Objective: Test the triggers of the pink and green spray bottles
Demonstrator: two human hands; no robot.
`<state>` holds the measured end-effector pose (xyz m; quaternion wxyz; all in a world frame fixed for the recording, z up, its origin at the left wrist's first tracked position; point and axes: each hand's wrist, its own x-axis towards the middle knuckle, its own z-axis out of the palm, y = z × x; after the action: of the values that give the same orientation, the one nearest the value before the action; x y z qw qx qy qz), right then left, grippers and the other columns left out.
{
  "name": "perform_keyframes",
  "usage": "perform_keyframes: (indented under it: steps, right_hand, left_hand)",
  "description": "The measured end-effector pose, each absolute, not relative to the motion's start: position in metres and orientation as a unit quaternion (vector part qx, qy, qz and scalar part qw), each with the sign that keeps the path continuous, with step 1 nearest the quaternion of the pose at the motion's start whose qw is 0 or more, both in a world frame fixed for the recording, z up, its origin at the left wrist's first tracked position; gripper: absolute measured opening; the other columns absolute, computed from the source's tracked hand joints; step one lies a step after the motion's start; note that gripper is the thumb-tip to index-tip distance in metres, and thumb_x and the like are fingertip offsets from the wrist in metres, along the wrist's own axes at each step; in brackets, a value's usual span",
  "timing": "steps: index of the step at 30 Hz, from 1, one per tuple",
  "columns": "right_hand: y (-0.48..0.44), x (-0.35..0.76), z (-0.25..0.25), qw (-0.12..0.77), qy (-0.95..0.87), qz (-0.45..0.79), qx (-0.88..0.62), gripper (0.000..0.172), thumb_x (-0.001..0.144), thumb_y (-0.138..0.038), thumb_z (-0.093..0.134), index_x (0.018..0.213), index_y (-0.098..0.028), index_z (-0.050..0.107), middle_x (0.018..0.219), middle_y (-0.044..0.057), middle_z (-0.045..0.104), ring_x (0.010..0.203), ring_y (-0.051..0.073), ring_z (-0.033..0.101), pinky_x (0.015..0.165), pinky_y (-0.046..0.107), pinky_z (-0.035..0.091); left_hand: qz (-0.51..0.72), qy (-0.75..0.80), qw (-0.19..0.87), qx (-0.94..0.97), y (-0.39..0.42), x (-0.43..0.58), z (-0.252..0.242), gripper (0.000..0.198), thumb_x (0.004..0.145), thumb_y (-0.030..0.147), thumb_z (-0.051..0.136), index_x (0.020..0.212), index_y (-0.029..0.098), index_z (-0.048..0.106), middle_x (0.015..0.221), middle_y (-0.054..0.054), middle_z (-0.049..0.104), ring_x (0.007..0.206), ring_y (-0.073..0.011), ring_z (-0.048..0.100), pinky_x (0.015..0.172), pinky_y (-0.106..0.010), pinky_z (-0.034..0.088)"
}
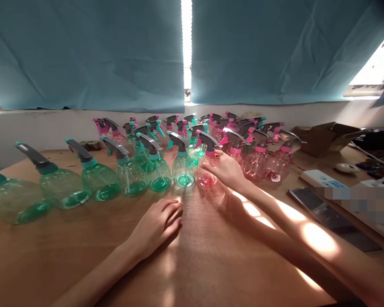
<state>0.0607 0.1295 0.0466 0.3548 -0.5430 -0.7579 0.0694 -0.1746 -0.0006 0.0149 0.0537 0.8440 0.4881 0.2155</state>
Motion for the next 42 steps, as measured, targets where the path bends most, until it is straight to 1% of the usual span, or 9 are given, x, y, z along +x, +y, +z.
perform_keyframes:
  steps: [7,12,14,17,21,25,30,36,42]
  right_hand:
    - [0.107,0.070,0.047,0.346,-0.764,0.065,-0.541,0.067,0.081,-0.062,0.059,0.124,-0.010,0.057,0.120,0.021,0.064,0.102,0.037,0.065,0.079,0.048,0.053]
    - [0.072,0.089,0.048,0.344,-0.813,0.021,-0.469,0.066,0.078,-0.069,0.056,0.115,-0.014,0.060,0.106,0.016,0.069,0.088,0.033,0.067,0.071,0.044,0.053]
    - [0.059,0.096,0.049,0.356,-0.829,0.001,-0.430,0.065,0.078,-0.069,0.058,0.114,-0.014,0.059,0.101,0.015,0.070,0.089,0.031,0.066,0.073,0.043,0.052]
    - [0.045,0.106,0.053,0.365,-0.848,0.028,-0.382,0.069,0.077,-0.066,0.061,0.123,-0.014,0.055,0.102,0.014,0.069,0.092,0.030,0.064,0.080,0.044,0.051]
    - [0.036,0.116,0.062,0.367,-0.854,0.151,-0.336,0.065,0.075,-0.059,0.068,0.127,-0.023,0.053,0.107,0.009,0.066,0.097,0.028,0.063,0.087,0.044,0.051]
    - [0.040,0.121,0.065,0.409,-0.810,0.263,-0.327,0.060,0.078,-0.048,0.069,0.132,-0.031,0.049,0.106,0.006,0.064,0.093,0.025,0.064,0.080,0.042,0.055]
    - [0.051,0.122,0.061,0.469,-0.768,0.325,-0.291,0.054,0.082,-0.031,0.063,0.134,-0.027,0.047,0.103,0.005,0.065,0.085,0.021,0.066,0.072,0.037,0.058]
    - [0.054,0.122,0.059,0.486,-0.765,0.333,-0.260,0.051,0.078,-0.008,0.052,0.127,-0.024,0.052,0.112,0.005,0.066,0.092,0.019,0.067,0.075,0.034,0.059]
    - [0.062,0.117,0.059,0.488,-0.764,0.358,-0.222,0.055,0.073,0.000,0.049,0.123,-0.021,0.055,0.116,0.006,0.066,0.099,0.017,0.066,0.082,0.033,0.057]
  left_hand:
    - [0.276,0.521,0.145,0.795,-0.001,-0.159,0.014,0.033,0.095,0.036,0.052,0.125,0.023,0.052,0.123,-0.008,0.059,0.112,-0.0261,0.061,0.095,-0.041,0.051]
    - [0.336,0.512,0.226,0.758,0.005,-0.130,0.004,0.063,0.086,0.038,0.064,0.139,0.027,0.033,0.139,-0.012,0.049,0.124,-0.0303,0.054,0.102,-0.051,0.046]
    - [0.347,0.491,0.239,0.762,0.007,-0.115,0.003,0.077,0.083,0.040,0.068,0.144,0.027,0.025,0.142,-0.014,0.045,0.128,-0.0324,0.050,0.104,-0.053,0.044]
    - [0.329,0.476,0.241,0.779,0.007,-0.095,0.004,0.087,0.078,0.046,0.074,0.146,0.025,0.023,0.138,-0.014,0.049,0.127,-0.0342,0.050,0.101,-0.051,0.047]
    - [0.330,0.434,0.253,0.799,0.006,-0.076,0.004,0.086,0.079,0.047,0.074,0.146,0.026,0.024,0.138,-0.013,0.050,0.130,-0.0345,0.045,0.103,-0.051,0.044]
    - [0.324,0.402,0.262,0.815,0.008,-0.062,0.002,0.084,0.080,0.047,0.074,0.145,0.025,0.027,0.143,-0.014,0.045,0.130,-0.0329,0.045,0.106,-0.052,0.041]
    - [0.307,0.394,0.294,0.815,0.014,-0.048,0.002,0.082,0.075,0.045,0.078,0.140,0.022,0.033,0.131,-0.014,0.054,0.118,-0.0324,0.056,0.098,-0.050,0.048]
    - [0.306,0.405,0.283,0.814,0.019,-0.045,0.005,0.091,0.069,0.039,0.084,0.141,0.024,0.030,0.128,-0.011,0.055,0.115,-0.0317,0.055,0.097,-0.048,0.047]
    - [0.244,0.412,0.225,0.848,0.021,-0.065,0.006,0.078,0.078,0.054,0.073,0.139,0.023,0.035,0.136,-0.012,0.051,0.120,-0.0343,0.051,0.099,-0.050,0.045]
